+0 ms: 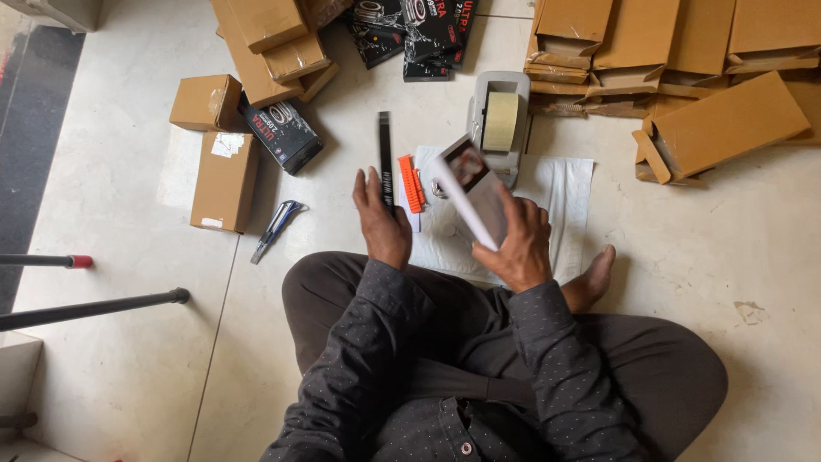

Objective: The person sits on the floor and unpacks smartwatches from retail boxes, then repacks them into brown cardboard mailers. They handle the watch, strap, and charging cable, placing them into the mailer and folding the flaps closed.

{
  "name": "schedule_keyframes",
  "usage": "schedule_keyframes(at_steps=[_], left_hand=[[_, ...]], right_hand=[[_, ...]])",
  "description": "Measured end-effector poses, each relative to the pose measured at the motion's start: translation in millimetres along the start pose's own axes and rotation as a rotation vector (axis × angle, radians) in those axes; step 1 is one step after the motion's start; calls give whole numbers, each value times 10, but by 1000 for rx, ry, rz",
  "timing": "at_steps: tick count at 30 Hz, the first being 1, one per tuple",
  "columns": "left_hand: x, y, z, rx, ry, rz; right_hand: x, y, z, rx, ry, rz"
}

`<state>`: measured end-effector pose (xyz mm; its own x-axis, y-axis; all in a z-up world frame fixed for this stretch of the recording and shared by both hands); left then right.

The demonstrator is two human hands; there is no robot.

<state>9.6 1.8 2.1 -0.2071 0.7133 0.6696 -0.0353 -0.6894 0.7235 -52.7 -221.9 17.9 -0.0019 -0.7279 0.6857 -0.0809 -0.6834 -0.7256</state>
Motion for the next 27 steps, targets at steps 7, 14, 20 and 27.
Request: schedule_keyframes(at_steps=[7,14,20,27], left_hand=[[79,-344,391,493,-27,128],[-67,-977,641,567,-99,290],[-279,-1178,765,657,-237,489],[-307,-502,456,355,-416,-352]], right_hand=[[-37,234,37,-219,-57,1130],[-111,158,35,-215,10,1064],[-66,141,69,-254,38,1022],[-274,108,78,-241,-20,1041]])
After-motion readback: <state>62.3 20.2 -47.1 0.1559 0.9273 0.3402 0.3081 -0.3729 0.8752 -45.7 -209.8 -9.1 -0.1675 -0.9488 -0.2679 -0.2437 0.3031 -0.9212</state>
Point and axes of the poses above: each hand's wrist, its own z-axis towards the middle knuckle, its own x-axis out of the back of the hand, y = z × x, the point moved 1 cm from there along z, towards the middle knuckle, and after that the axes turned 4 degrees about -y, right-handed, at the moved point
